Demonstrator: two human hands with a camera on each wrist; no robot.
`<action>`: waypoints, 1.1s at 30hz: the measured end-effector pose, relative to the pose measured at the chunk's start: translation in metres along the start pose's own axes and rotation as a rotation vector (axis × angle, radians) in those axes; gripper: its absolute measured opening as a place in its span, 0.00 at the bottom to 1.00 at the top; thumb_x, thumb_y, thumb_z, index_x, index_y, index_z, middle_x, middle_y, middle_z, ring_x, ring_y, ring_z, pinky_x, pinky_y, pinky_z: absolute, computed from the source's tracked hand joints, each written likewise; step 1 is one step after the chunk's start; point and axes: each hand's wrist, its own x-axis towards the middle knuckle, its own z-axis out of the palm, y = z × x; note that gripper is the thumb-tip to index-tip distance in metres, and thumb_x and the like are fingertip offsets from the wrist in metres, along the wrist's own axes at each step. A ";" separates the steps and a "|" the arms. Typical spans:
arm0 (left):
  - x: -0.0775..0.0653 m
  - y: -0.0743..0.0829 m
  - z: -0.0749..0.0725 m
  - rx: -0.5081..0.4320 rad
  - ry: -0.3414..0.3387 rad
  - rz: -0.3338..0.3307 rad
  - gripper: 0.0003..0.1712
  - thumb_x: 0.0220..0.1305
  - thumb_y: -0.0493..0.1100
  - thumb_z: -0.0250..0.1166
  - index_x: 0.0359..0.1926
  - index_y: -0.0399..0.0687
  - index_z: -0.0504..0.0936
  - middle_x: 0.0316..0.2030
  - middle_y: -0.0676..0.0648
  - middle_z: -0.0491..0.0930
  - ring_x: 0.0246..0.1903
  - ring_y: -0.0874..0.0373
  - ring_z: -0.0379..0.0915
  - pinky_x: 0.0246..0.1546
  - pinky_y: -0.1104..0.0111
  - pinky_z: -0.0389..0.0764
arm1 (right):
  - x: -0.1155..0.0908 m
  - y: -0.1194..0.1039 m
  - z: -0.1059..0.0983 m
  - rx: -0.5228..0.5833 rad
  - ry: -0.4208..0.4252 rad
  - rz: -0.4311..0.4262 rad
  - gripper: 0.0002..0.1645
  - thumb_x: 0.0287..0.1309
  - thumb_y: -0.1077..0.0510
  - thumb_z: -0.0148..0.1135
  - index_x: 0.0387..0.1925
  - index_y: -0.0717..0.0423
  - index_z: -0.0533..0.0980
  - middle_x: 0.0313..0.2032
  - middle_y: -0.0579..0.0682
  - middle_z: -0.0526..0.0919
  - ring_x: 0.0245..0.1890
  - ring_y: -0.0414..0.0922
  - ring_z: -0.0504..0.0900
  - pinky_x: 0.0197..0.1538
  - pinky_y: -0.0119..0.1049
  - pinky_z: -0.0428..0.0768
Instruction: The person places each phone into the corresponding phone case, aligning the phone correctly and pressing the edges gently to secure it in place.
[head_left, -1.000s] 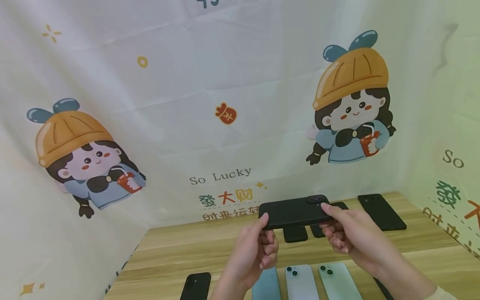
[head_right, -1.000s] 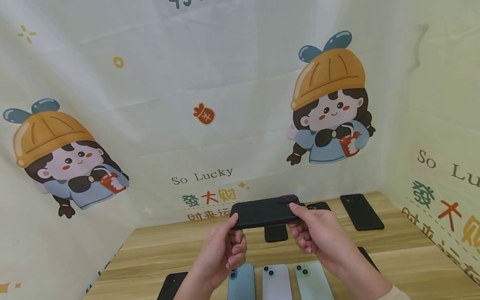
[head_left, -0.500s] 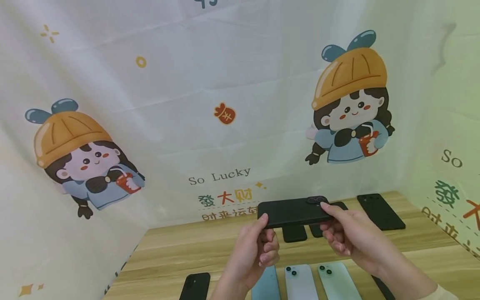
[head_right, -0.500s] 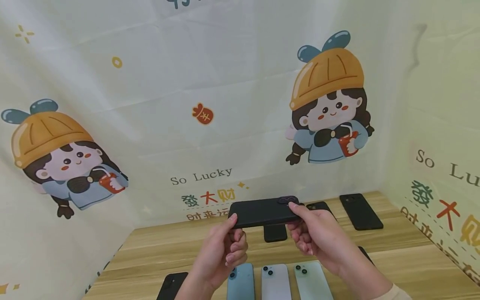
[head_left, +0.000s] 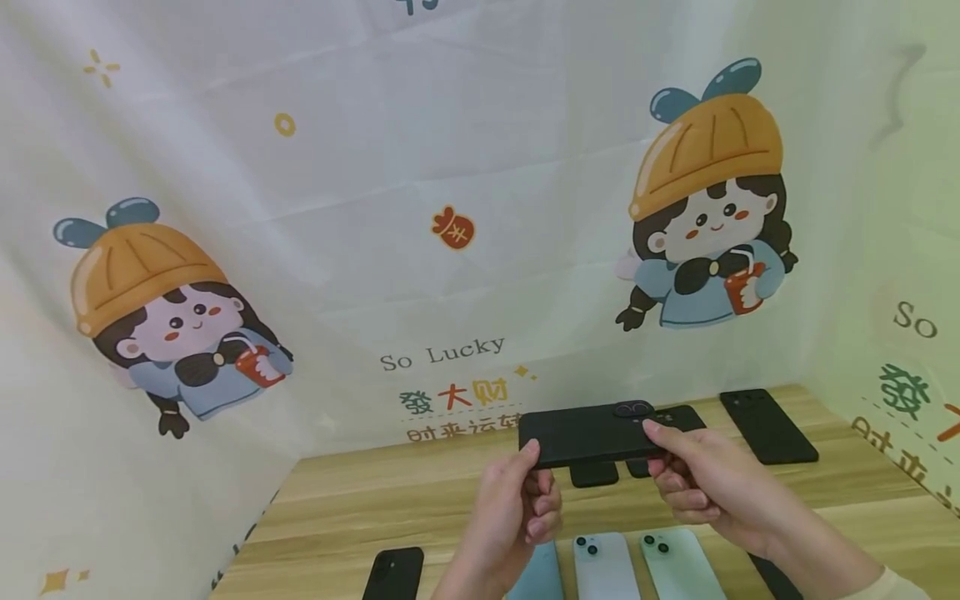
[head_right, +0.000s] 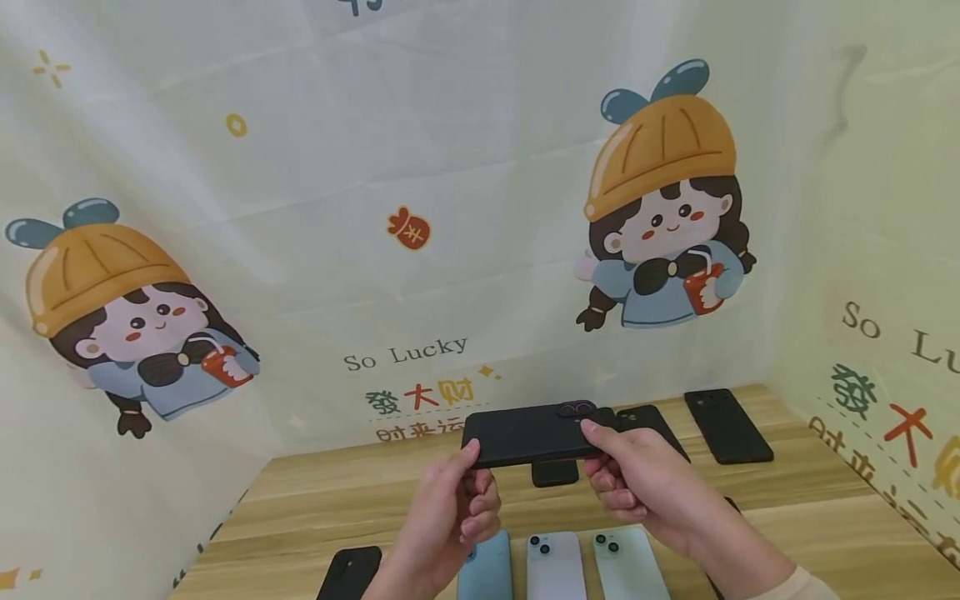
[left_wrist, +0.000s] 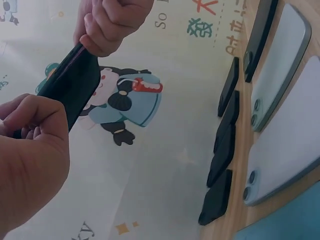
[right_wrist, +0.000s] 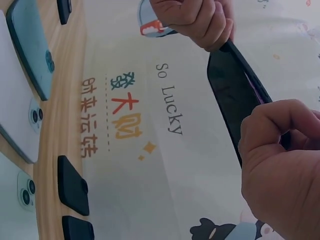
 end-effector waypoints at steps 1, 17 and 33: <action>0.001 -0.001 0.001 -0.024 0.000 -0.009 0.27 0.83 0.57 0.52 0.24 0.52 0.69 0.17 0.58 0.64 0.12 0.69 0.56 0.16 0.78 0.59 | 0.000 0.000 -0.001 0.010 -0.002 -0.006 0.27 0.84 0.39 0.48 0.33 0.55 0.72 0.21 0.39 0.67 0.15 0.33 0.60 0.21 0.25 0.60; 0.000 0.003 -0.001 0.102 0.079 -0.082 0.25 0.81 0.54 0.54 0.24 0.51 0.72 0.17 0.57 0.65 0.13 0.66 0.58 0.18 0.75 0.61 | -0.004 -0.001 -0.005 0.021 -0.064 -0.038 0.25 0.84 0.42 0.49 0.33 0.55 0.75 0.20 0.39 0.67 0.15 0.33 0.60 0.22 0.26 0.59; -0.014 0.023 0.016 1.267 0.124 0.199 0.43 0.63 0.69 0.74 0.72 0.56 0.77 0.72 0.48 0.76 0.72 0.44 0.71 0.70 0.43 0.76 | 0.003 0.006 -0.005 -0.108 -0.203 0.010 0.26 0.84 0.45 0.49 0.32 0.56 0.77 0.18 0.38 0.67 0.13 0.32 0.61 0.20 0.25 0.62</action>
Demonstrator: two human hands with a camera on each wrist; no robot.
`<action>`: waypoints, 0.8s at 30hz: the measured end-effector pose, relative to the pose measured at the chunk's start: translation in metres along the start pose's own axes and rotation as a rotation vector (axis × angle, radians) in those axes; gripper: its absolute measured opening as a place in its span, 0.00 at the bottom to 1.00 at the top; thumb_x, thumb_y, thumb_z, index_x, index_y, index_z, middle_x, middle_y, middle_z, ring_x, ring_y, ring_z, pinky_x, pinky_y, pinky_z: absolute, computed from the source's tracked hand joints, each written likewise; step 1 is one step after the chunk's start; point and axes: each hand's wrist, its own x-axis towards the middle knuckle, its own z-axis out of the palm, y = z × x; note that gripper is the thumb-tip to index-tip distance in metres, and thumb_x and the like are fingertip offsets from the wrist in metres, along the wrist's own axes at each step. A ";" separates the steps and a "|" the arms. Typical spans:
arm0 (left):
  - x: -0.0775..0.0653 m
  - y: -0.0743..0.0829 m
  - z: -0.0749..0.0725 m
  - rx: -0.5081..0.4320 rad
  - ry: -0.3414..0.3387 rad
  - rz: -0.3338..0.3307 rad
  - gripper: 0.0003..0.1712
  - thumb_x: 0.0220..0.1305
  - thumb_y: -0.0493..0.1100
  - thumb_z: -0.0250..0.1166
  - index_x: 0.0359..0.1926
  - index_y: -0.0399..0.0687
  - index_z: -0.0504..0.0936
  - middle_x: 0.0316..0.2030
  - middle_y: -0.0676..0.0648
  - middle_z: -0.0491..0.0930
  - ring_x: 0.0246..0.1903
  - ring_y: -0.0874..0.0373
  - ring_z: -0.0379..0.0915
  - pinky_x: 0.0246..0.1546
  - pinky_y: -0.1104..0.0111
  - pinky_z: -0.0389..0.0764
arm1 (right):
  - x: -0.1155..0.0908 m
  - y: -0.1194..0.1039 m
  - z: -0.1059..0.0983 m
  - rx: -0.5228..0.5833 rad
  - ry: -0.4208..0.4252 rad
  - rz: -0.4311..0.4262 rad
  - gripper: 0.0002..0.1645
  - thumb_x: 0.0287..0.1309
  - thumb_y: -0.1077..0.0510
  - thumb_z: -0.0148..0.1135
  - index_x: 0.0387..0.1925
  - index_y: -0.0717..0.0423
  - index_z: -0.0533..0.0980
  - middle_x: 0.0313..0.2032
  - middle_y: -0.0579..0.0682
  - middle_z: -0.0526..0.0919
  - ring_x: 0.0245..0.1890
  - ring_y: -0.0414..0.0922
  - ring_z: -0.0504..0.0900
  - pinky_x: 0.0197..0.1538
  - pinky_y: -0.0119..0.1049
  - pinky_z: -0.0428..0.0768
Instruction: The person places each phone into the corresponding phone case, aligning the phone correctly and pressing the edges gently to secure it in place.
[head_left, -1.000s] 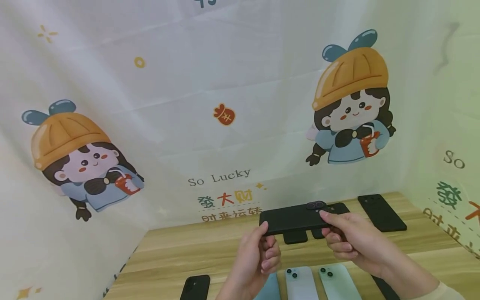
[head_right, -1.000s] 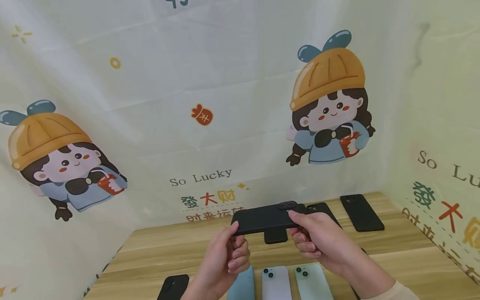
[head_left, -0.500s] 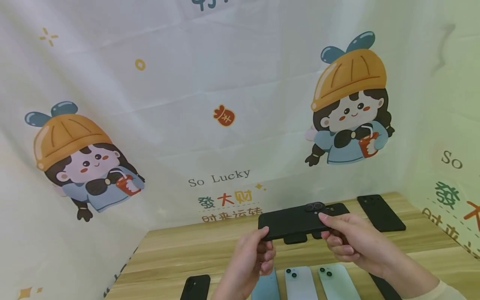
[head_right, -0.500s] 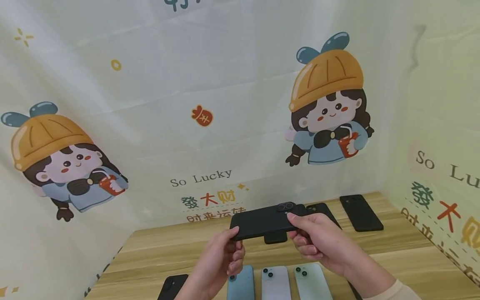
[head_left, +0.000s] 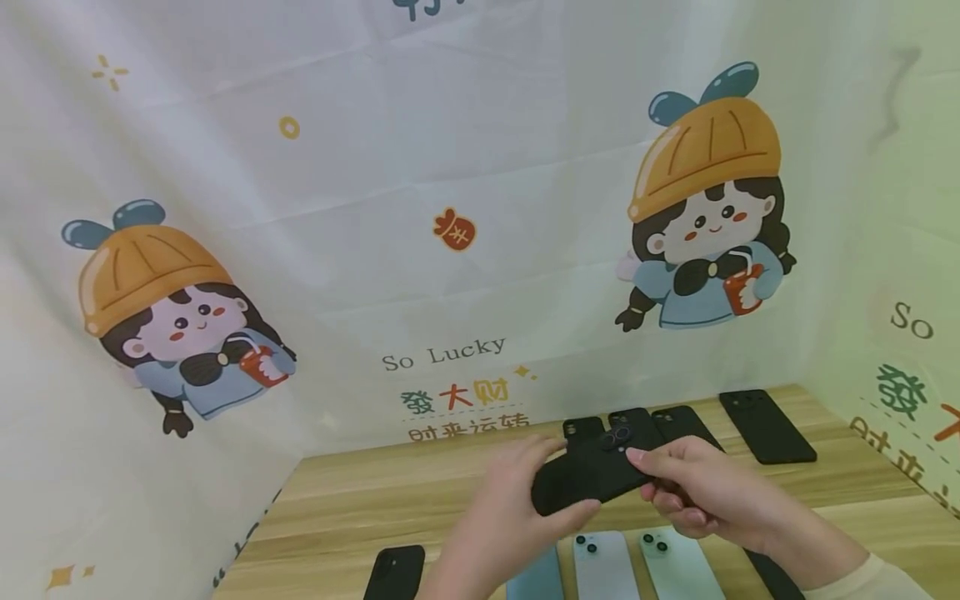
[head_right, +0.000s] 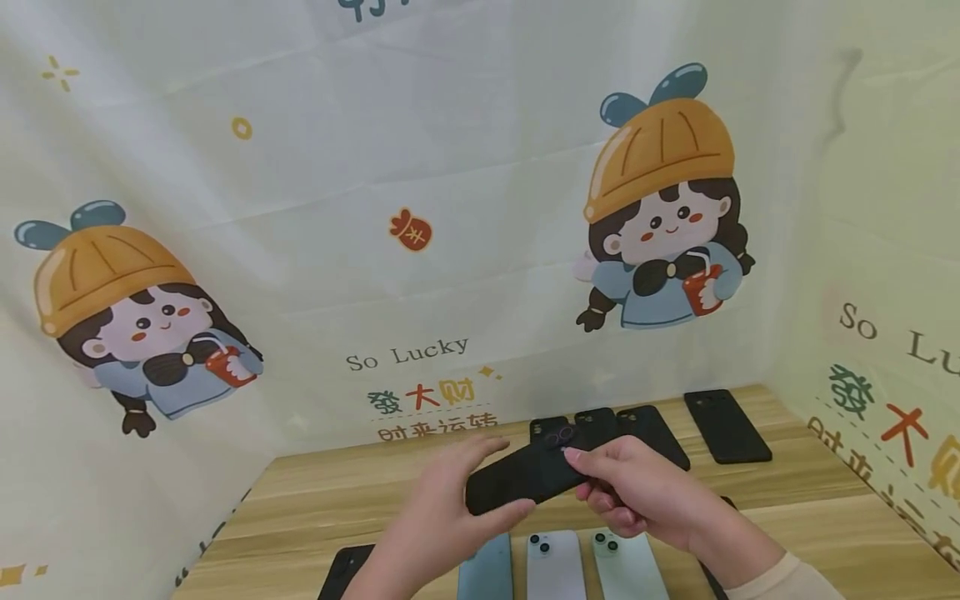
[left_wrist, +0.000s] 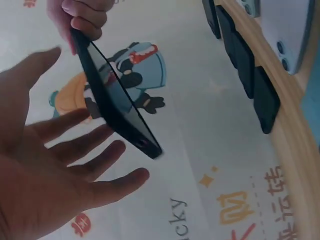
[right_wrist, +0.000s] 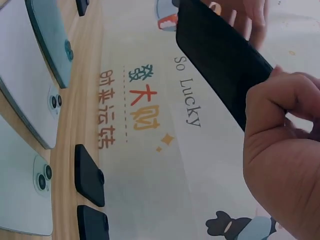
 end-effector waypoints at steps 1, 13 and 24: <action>0.000 0.004 0.000 0.016 -0.041 0.020 0.43 0.61 0.69 0.75 0.72 0.57 0.77 0.71 0.49 0.77 0.70 0.47 0.72 0.68 0.46 0.78 | 0.000 0.000 0.000 -0.004 -0.025 -0.001 0.25 0.84 0.45 0.49 0.32 0.56 0.77 0.18 0.38 0.67 0.13 0.32 0.61 0.20 0.25 0.62; -0.010 0.017 0.004 0.141 -0.123 0.063 0.42 0.55 0.63 0.82 0.67 0.55 0.81 0.62 0.53 0.82 0.60 0.55 0.77 0.59 0.58 0.84 | -0.001 0.003 0.003 -0.064 -0.182 0.016 0.24 0.84 0.49 0.49 0.30 0.55 0.77 0.18 0.39 0.70 0.14 0.34 0.61 0.20 0.24 0.61; -0.011 0.015 0.009 0.034 -0.123 0.005 0.38 0.49 0.56 0.84 0.59 0.49 0.82 0.49 0.53 0.82 0.43 0.63 0.74 0.42 0.70 0.82 | 0.002 0.005 0.008 -0.070 -0.170 0.023 0.24 0.84 0.48 0.49 0.33 0.56 0.80 0.19 0.40 0.71 0.14 0.35 0.62 0.20 0.26 0.61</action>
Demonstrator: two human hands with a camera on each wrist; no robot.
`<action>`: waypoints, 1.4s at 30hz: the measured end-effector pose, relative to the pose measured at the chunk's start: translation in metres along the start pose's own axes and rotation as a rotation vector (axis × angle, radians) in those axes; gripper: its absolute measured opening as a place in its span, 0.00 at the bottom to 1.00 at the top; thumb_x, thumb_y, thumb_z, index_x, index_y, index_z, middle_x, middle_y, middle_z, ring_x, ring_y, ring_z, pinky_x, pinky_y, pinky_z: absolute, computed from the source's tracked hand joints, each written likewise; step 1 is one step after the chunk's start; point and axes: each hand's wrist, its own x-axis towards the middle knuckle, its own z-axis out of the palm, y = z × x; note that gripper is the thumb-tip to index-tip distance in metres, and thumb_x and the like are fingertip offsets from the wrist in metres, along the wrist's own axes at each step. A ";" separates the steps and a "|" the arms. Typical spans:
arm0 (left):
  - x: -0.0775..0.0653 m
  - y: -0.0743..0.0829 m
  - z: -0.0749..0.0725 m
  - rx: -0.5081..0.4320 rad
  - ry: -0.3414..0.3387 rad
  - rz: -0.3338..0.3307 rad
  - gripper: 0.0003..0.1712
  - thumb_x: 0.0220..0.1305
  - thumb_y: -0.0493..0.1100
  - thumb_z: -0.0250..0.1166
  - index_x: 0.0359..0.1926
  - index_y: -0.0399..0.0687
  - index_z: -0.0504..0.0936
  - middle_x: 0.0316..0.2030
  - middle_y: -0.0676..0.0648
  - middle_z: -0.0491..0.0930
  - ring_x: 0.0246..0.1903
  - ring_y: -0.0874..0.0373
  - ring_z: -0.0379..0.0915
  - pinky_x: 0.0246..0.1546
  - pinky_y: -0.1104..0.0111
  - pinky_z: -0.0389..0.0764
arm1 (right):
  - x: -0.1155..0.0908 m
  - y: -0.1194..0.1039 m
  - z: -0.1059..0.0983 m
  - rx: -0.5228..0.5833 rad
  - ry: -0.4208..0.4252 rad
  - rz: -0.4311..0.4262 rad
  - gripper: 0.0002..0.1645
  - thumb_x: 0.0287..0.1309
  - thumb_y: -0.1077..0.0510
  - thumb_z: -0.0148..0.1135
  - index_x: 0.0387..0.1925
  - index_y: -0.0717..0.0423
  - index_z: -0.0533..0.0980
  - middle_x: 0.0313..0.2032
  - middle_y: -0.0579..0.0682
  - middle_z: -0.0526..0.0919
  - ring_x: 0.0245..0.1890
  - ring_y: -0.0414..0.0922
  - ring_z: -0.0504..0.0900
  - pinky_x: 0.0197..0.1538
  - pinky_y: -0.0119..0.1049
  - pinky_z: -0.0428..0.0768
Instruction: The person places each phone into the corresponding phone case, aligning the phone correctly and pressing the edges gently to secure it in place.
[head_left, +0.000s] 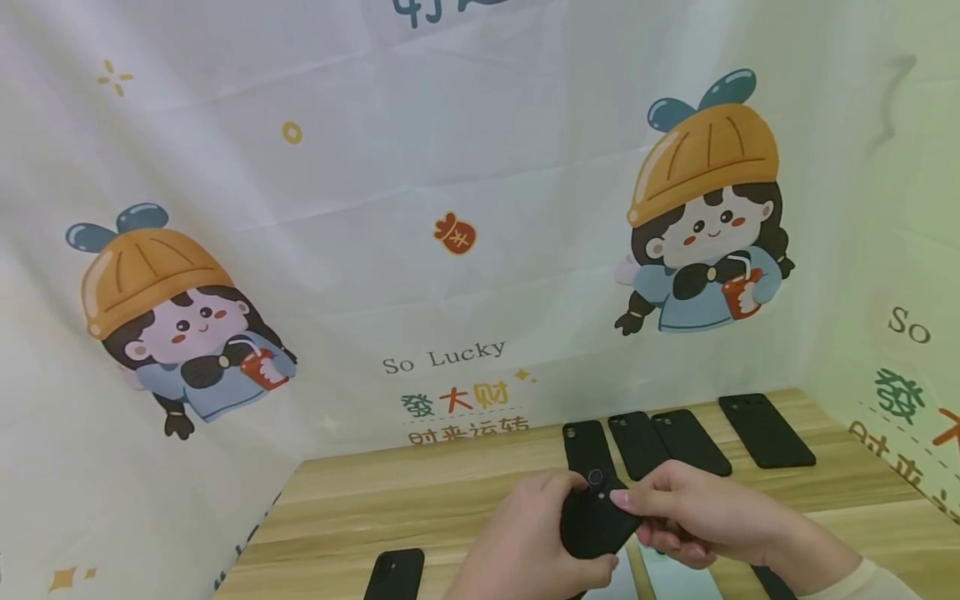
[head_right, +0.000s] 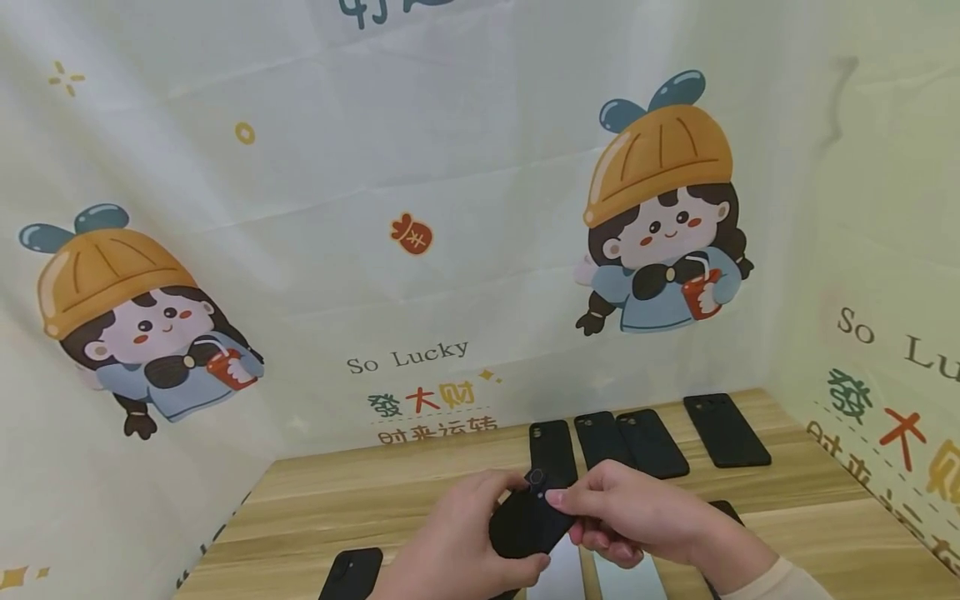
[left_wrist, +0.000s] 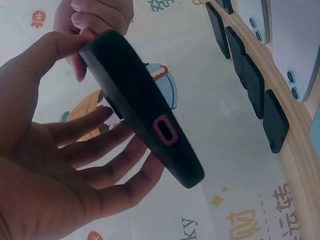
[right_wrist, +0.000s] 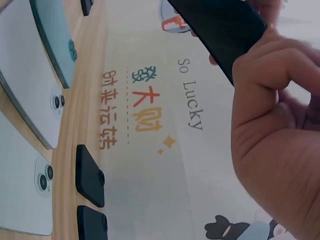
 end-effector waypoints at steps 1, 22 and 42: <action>0.000 -0.001 0.000 -0.019 0.001 -0.021 0.39 0.49 0.56 0.84 0.60 0.48 0.81 0.50 0.53 0.82 0.42 0.62 0.74 0.41 0.70 0.82 | 0.001 0.000 0.001 -0.007 0.013 0.002 0.25 0.84 0.47 0.49 0.32 0.56 0.79 0.19 0.40 0.71 0.15 0.35 0.62 0.21 0.26 0.62; 0.007 -0.079 0.004 0.254 0.225 -0.450 0.45 0.46 0.59 0.81 0.60 0.35 0.81 0.45 0.34 0.87 0.37 0.44 0.83 0.36 0.48 0.85 | 0.007 0.005 -0.007 -0.041 0.293 0.085 0.21 0.82 0.46 0.52 0.42 0.60 0.79 0.27 0.45 0.75 0.22 0.38 0.68 0.28 0.30 0.68; 0.008 -0.142 0.027 0.263 0.017 -0.633 0.22 0.49 0.53 0.82 0.23 0.42 0.82 0.17 0.47 0.78 0.19 0.53 0.71 0.24 0.59 0.74 | 0.007 0.006 -0.005 -0.030 0.272 0.083 0.19 0.82 0.49 0.52 0.40 0.59 0.79 0.26 0.45 0.75 0.22 0.39 0.67 0.28 0.30 0.67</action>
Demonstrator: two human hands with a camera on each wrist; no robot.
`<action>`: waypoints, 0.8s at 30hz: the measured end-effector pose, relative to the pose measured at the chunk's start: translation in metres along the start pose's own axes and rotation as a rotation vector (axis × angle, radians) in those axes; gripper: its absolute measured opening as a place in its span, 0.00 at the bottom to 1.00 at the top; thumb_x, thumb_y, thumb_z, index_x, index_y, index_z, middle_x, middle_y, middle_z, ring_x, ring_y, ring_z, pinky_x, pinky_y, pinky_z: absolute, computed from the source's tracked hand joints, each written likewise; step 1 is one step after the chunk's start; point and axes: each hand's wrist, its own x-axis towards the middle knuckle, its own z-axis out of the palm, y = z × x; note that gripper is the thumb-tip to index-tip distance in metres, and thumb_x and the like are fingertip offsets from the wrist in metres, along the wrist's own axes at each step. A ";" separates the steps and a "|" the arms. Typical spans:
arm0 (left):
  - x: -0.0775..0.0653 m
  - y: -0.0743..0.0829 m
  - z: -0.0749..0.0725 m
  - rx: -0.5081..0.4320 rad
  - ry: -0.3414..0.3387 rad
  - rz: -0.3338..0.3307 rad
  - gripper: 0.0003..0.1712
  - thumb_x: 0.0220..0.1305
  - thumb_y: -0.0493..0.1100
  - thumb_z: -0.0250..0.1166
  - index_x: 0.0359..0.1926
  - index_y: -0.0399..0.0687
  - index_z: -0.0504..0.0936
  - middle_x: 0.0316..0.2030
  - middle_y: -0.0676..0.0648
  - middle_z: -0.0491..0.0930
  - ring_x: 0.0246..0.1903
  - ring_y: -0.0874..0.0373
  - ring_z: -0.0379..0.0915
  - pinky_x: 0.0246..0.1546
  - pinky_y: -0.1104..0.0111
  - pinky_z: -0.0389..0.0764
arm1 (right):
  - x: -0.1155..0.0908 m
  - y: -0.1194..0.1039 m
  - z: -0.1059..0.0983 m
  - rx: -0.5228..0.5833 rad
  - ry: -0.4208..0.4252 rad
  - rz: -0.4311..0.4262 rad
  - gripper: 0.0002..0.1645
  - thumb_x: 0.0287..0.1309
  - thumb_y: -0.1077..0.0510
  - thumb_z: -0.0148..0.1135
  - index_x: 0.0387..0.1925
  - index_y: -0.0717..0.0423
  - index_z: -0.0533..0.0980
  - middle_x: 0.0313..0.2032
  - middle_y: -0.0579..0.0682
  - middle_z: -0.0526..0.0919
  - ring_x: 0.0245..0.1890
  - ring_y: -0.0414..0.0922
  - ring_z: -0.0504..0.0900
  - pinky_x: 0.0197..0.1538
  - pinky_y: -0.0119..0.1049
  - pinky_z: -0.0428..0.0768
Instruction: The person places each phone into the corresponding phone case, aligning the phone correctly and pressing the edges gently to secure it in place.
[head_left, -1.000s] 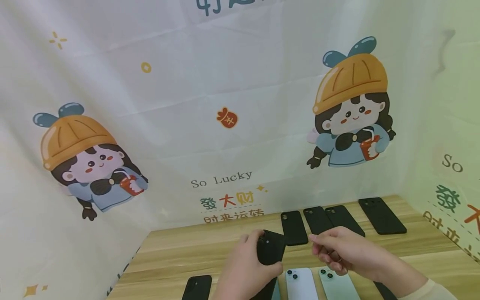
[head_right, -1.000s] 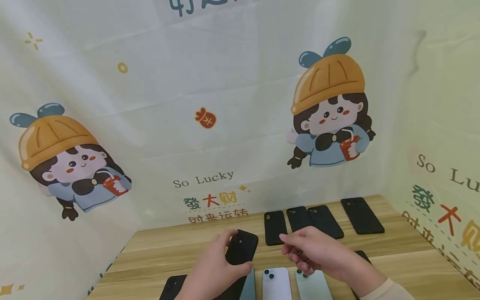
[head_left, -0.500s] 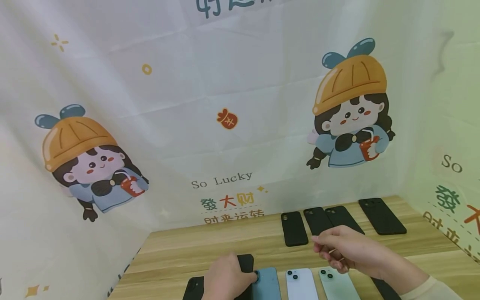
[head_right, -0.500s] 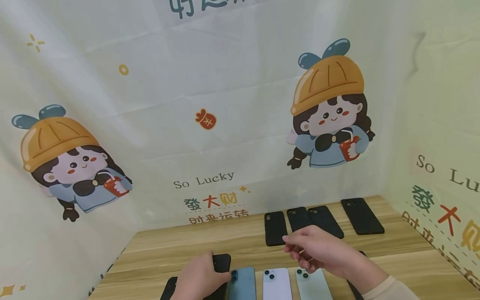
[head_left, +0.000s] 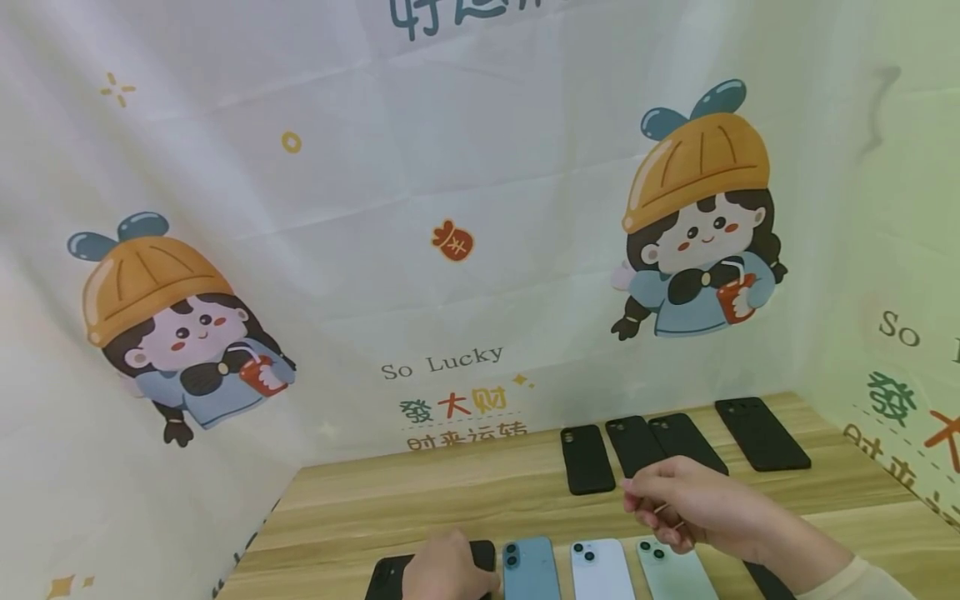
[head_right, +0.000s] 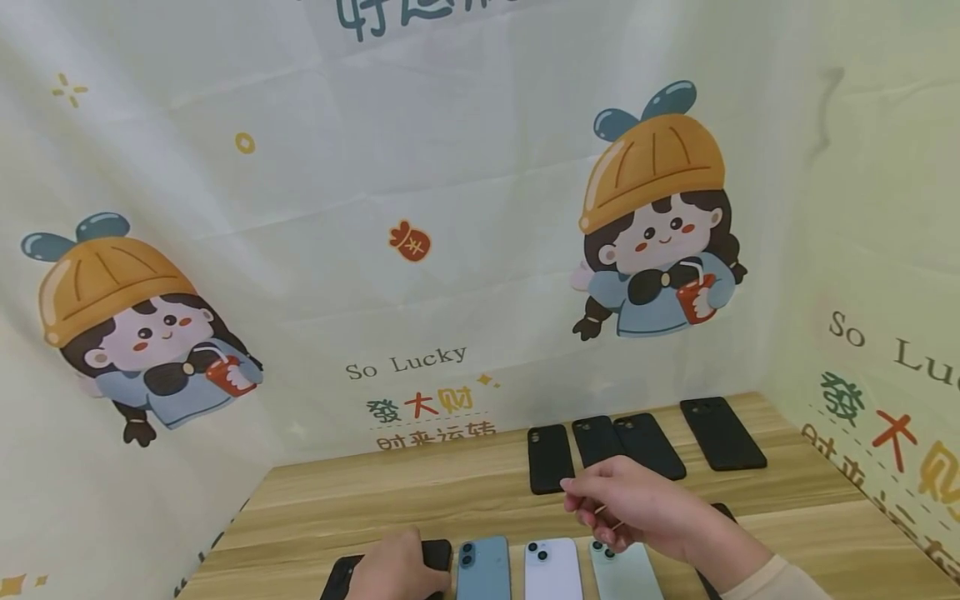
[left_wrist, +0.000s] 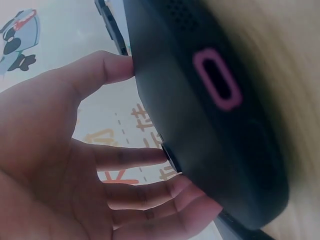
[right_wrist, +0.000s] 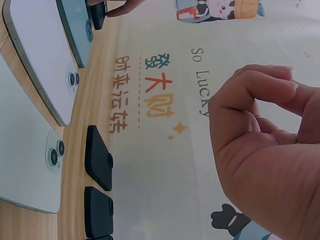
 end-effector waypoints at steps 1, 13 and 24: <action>0.001 0.000 0.000 0.001 -0.009 -0.010 0.21 0.49 0.53 0.81 0.24 0.42 0.82 0.17 0.46 0.78 0.19 0.53 0.71 0.24 0.59 0.73 | 0.000 0.000 0.000 0.000 0.001 0.000 0.19 0.82 0.49 0.52 0.40 0.59 0.79 0.26 0.45 0.75 0.22 0.39 0.67 0.27 0.30 0.67; 0.004 0.002 0.003 0.064 -0.047 -0.046 0.20 0.53 0.53 0.81 0.26 0.46 0.81 0.16 0.49 0.69 0.19 0.53 0.68 0.28 0.58 0.70 | 0.000 0.002 0.000 -0.007 0.006 0.003 0.19 0.82 0.48 0.52 0.39 0.58 0.79 0.26 0.45 0.74 0.22 0.39 0.67 0.27 0.30 0.67; 0.002 0.032 -0.006 0.234 -0.107 0.302 0.42 0.46 0.58 0.87 0.60 0.48 0.85 0.57 0.40 0.82 0.58 0.41 0.77 0.56 0.37 0.81 | 0.003 0.007 0.003 -0.013 -0.010 0.014 0.18 0.81 0.49 0.52 0.39 0.58 0.78 0.26 0.45 0.74 0.22 0.39 0.67 0.28 0.31 0.67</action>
